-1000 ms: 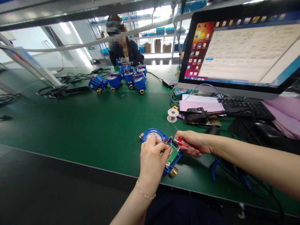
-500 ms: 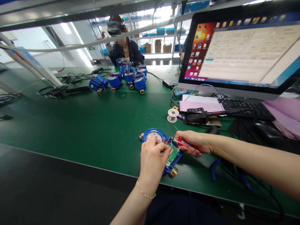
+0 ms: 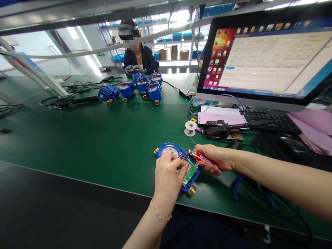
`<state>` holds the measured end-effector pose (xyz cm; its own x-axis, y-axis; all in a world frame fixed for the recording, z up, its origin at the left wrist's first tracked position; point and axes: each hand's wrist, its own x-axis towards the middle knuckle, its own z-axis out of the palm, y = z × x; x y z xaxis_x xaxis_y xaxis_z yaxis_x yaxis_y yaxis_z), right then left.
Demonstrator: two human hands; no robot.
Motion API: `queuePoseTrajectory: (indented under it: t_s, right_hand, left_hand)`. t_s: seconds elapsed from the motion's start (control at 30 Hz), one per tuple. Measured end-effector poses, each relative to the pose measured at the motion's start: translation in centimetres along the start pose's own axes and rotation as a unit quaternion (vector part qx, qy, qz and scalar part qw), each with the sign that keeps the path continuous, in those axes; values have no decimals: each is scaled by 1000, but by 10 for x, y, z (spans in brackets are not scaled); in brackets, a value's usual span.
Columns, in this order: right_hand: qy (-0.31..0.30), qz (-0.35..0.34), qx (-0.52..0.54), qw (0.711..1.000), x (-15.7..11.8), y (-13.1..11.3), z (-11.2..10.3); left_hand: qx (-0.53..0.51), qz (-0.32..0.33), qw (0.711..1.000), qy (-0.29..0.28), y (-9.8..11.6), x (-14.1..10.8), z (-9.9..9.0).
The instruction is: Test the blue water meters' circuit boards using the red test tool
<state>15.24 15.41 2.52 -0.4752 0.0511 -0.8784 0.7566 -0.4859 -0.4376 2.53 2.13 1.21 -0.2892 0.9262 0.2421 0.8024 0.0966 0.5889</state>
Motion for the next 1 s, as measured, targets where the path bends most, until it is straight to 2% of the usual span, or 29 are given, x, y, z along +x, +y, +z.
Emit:
queuePoseTrajectory:
  t_s: [0.57, 1.0]
  right_hand:
    - [3, 20, 3, 1000, -2, -4, 3]
    - [11, 16, 6, 1000, -2, -6, 6]
  left_hand:
    - [-4, -6, 1000, -8, -1, -2, -1]
    - [-13, 7, 1000, 12, -7, -5, -1]
